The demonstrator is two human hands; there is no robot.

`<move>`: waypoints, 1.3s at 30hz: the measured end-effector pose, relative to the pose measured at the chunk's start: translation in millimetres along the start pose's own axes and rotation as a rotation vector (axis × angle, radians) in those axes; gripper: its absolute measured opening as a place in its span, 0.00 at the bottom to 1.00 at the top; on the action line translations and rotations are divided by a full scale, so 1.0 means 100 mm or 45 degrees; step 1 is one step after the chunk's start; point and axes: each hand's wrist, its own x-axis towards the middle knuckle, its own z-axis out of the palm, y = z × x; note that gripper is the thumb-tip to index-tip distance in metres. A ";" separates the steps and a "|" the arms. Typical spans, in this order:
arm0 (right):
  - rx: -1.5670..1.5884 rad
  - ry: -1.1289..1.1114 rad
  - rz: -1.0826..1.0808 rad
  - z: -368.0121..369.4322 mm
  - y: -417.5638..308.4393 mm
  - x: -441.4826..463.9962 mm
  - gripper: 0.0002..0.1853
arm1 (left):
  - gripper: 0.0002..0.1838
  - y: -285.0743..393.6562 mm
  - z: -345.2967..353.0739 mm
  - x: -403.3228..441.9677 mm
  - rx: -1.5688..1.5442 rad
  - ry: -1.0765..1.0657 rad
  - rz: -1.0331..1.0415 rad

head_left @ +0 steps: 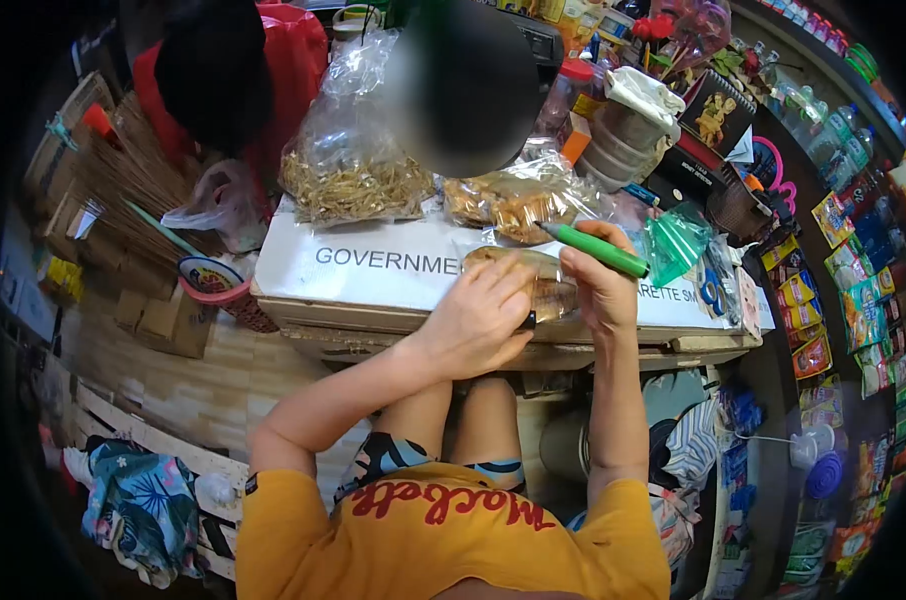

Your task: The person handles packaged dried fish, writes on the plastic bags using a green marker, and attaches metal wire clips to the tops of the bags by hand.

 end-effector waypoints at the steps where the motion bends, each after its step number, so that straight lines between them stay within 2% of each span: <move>1: -0.065 -0.022 0.000 -0.01 0.03 0.06 0.16 | 0.17 -0.01 0.05 -0.03 0.037 -0.035 0.017; 3: -0.181 0.012 -0.019 0.07 0.05 0.10 0.13 | 0.14 -0.01 0.11 -0.07 0.122 -0.026 0.041; 9: -0.196 0.078 -0.033 -0.06 0.20 0.15 0.09 | 0.09 0.01 0.21 -0.21 0.158 0.080 0.080; 18: -0.491 -0.051 -0.013 0.00 0.17 0.08 0.10 | 0.10 0.02 0.21 -0.21 0.131 0.057 0.039; 21: -0.537 -0.057 -0.019 0.02 0.17 0.09 0.10 | 0.15 0.02 0.25 -0.24 0.110 0.061 0.020; 23: -0.562 -0.031 -0.036 0.00 0.19 0.09 0.09 | 0.15 0.02 0.24 -0.23 0.119 0.065 0.022; 29: -0.491 -0.070 0.031 -0.05 0.15 0.08 0.08 | 0.15 0.02 0.23 -0.23 0.124 0.071 0.020; 32: -0.395 0.029 -0.056 0.01 0.15 0.08 0.08 | 0.14 0.02 0.23 -0.23 0.110 0.062 0.020; 39: -0.476 0.033 -0.046 -0.01 0.20 0.09 0.08 | 0.14 0.03 0.22 -0.22 0.098 0.079 0.011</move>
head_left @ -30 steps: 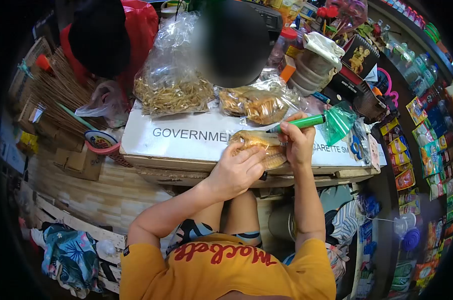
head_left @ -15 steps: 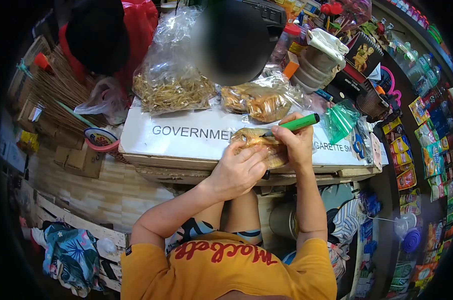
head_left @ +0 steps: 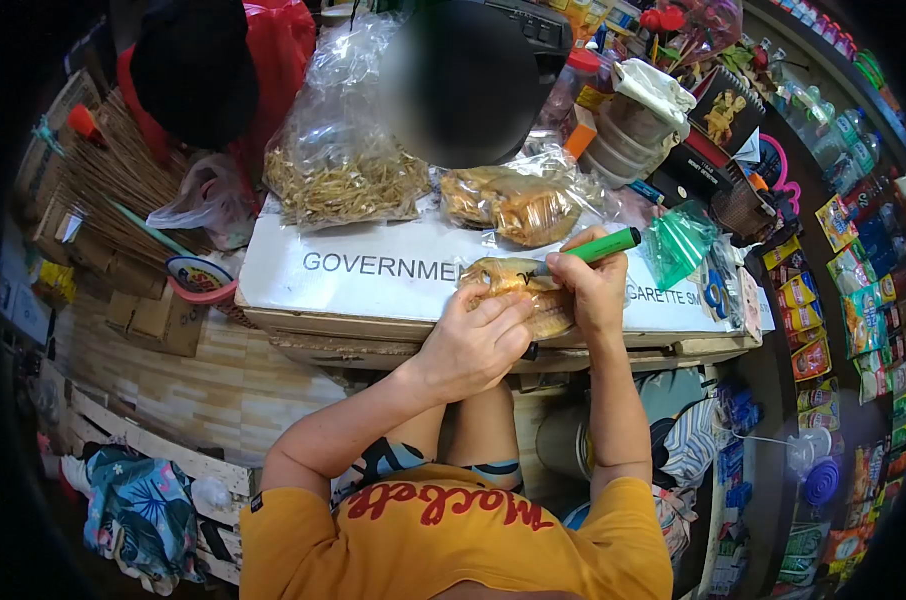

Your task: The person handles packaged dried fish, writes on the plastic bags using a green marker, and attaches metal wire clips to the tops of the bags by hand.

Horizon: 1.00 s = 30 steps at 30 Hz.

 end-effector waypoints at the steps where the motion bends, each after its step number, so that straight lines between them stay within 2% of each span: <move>1: -0.014 0.008 -0.017 -0.04 0.04 0.00 0.08 | 0.14 0.00 0.00 0.00 -0.003 -0.005 -0.002; 6: -0.021 0.040 -0.044 -0.03 0.02 -0.02 0.09 | 0.14 0.00 0.01 -0.02 -0.002 -0.012 -0.005; 9: -0.027 0.058 -0.038 -0.01 0.02 -0.02 0.08 | 0.09 0.00 0.00 0.00 0.039 -0.017 0.018; 17: 0.006 0.131 0.009 0.00 -0.05 -0.05 0.08 | 0.14 0.01 -0.02 0.00 -0.034 -0.026 -0.010; 20: -0.100 0.111 -0.090 0.00 0.00 -0.03 0.08 | 0.16 0.02 -0.04 0.01 -0.074 -0.038 -0.028; 24: -0.112 0.388 -0.334 -0.06 -0.04 -0.12 0.08 | 0.20 0.05 -0.01 0.03 -0.096 -0.061 -0.045; 25: 0.126 0.418 -0.290 -0.06 -0.04 -0.18 0.09 | 0.20 0.07 0.02 0.08 -0.166 -0.058 -0.067; 27: 0.354 0.477 -0.239 -0.06 -0.10 -0.27 0.12 | 0.21 0.17 0.18 0.24 -0.319 -0.057 -0.124; 30: 0.339 0.621 -0.352 -0.18 -0.06 -0.26 0.15 | 0.19 0.17 0.37 0.53 -0.540 0.148 -0.225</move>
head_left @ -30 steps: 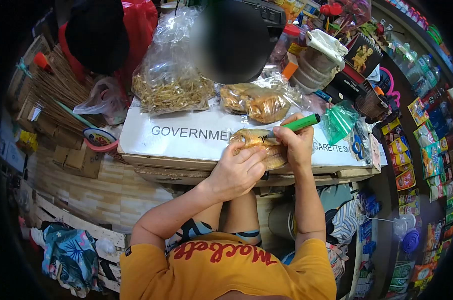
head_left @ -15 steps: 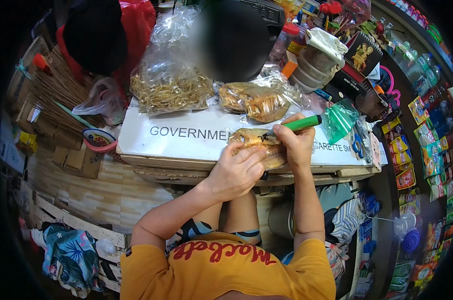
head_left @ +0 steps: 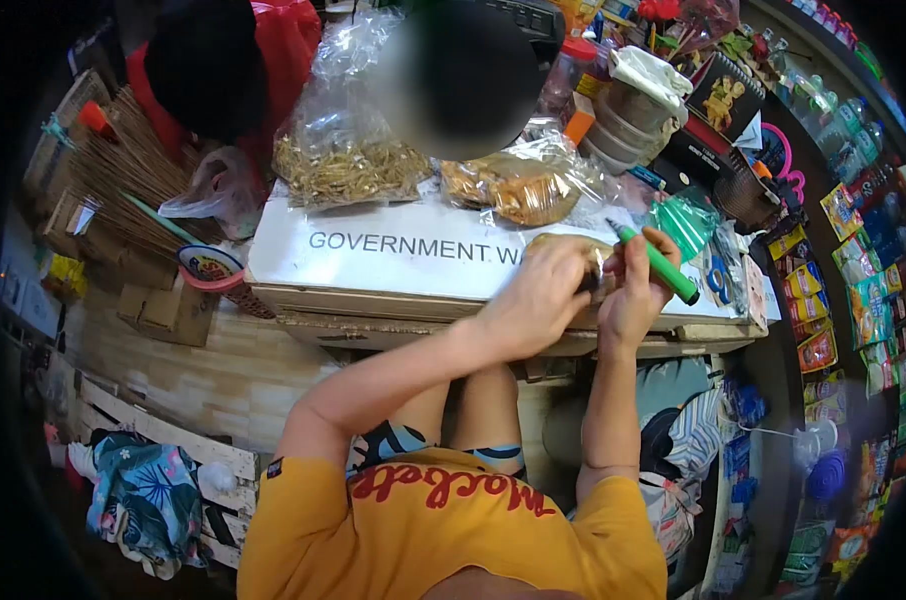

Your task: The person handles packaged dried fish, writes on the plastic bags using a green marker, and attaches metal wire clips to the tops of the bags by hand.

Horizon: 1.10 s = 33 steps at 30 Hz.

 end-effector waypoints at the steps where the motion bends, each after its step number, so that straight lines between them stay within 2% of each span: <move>1: 0.010 -0.005 -0.002 -0.06 0.01 0.04 0.14 | 0.20 -0.04 -0.01 0.13 -0.035 0.080 -0.001; 3: 0.013 -0.006 0.127 -0.22 0.05 0.11 0.15 | 0.17 -0.19 -0.23 0.38 0.327 0.111 -0.048; 5: 0.044 -0.037 0.169 -0.26 0.07 0.13 0.14 | 0.14 -0.29 -0.49 0.67 0.657 -0.145 -0.364; 7: 0.022 -0.076 0.194 -0.26 0.09 0.12 0.14 | 0.16 -0.62 -0.56 0.79 0.833 -0.204 -0.463; 10: -0.086 -0.115 0.146 -0.23 0.12 0.09 0.13 | 0.21 -0.73 -0.67 0.94 0.653 -0.562 -0.771; 13: -0.052 -0.152 0.136 -0.23 0.11 0.07 0.13 | 0.26 -0.75 -0.62 0.91 0.677 -0.488 -0.599; 14: -0.049 -0.160 0.142 -0.25 0.11 0.07 0.13 | 0.27 -0.77 -0.59 0.91 0.636 -0.457 -0.655; 15: -0.050 -0.167 0.149 -0.27 0.11 0.09 0.13 | 0.28 -0.79 -0.59 0.91 0.506 -0.347 -0.562; 18: 0.002 -0.184 0.166 -0.29 0.09 0.11 0.14 | 0.24 -0.80 -0.64 0.99 0.116 -0.278 -0.673; 19: 0.030 -0.190 0.170 -0.29 0.08 0.11 0.14 | 0.21 -0.84 -0.63 1.02 0.096 -0.184 -0.533; 21: 0.086 -0.143 0.180 -0.29 0.05 0.10 0.14 | 0.17 -0.81 -0.72 1.10 0.071 -0.127 -0.573; 23: 0.167 -0.092 0.171 -0.29 0.01 0.10 0.14 | 0.14 -0.59 -0.84 1.10 -0.205 -0.043 -0.653; 25: 0.223 -0.146 0.011 -0.28 -0.15 0.10 0.14 | 0.14 -0.46 -0.81 0.99 -0.372 -0.014 -0.686; 26: 0.240 -0.172 -0.028 -0.25 -0.22 0.10 0.14 | 0.14 -0.40 -0.74 0.89 -0.415 -0.031 -0.695; 27: 0.254 -0.195 -0.064 -0.22 -0.29 0.10 0.13 | 0.14 -0.29 -0.69 0.79 -0.496 -0.100 -0.826; 28: 0.268 -0.262 -0.029 -0.15 -0.37 0.07 0.12 | 0.14 -0.24 -0.60 0.68 -0.544 -0.094 -0.800; 33: -0.144 -0.398 0.092 -0.07 -0.22 0.02 0.10 | 0.15 -0.40 -0.31 0.34 -0.611 0.026 -0.666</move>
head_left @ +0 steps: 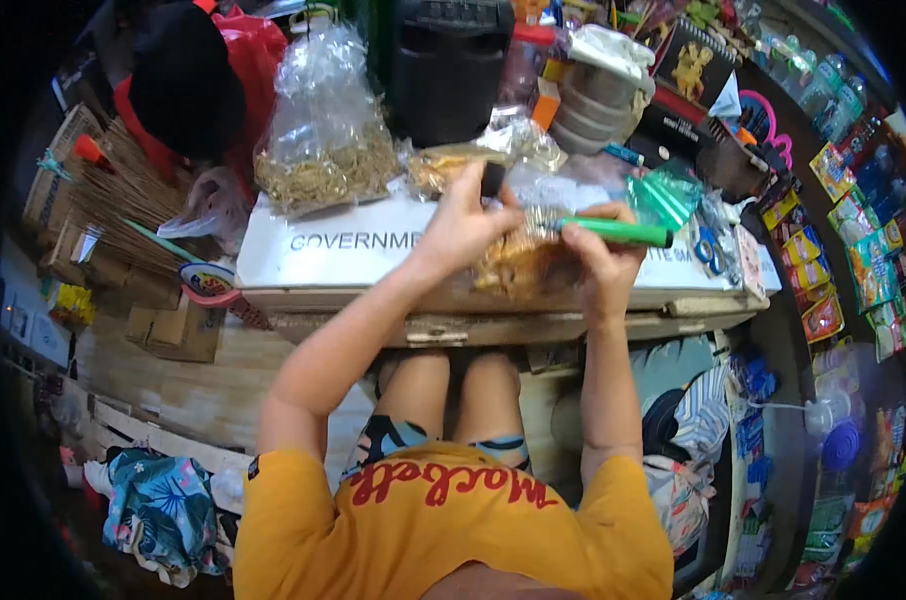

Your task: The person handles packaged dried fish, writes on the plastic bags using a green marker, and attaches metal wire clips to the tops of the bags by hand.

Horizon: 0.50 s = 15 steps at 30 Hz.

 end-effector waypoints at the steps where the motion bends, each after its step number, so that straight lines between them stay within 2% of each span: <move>1: -0.052 -0.018 -0.038 0.01 -0.03 0.01 0.10 | 0.15 0.06 0.02 -0.03 -0.062 -0.021 -0.056; 2: -0.104 -0.033 -0.066 0.02 -0.05 0.00 0.10 | 0.15 0.11 0.03 -0.07 -0.125 -0.044 -0.122; 6: -0.190 -0.084 -0.021 0.03 -0.07 0.00 0.09 | 0.14 0.07 0.03 -0.08 -0.236 -0.073 0.000; 9: -0.288 -0.159 -0.109 0.04 -0.02 0.01 0.09 | 0.13 0.05 0.04 -0.11 -0.115 -0.035 0.066; 15: -0.225 -0.170 -0.040 0.00 -0.06 -0.02 0.09 | 0.12 0.07 0.03 -0.12 -0.128 -0.044 0.074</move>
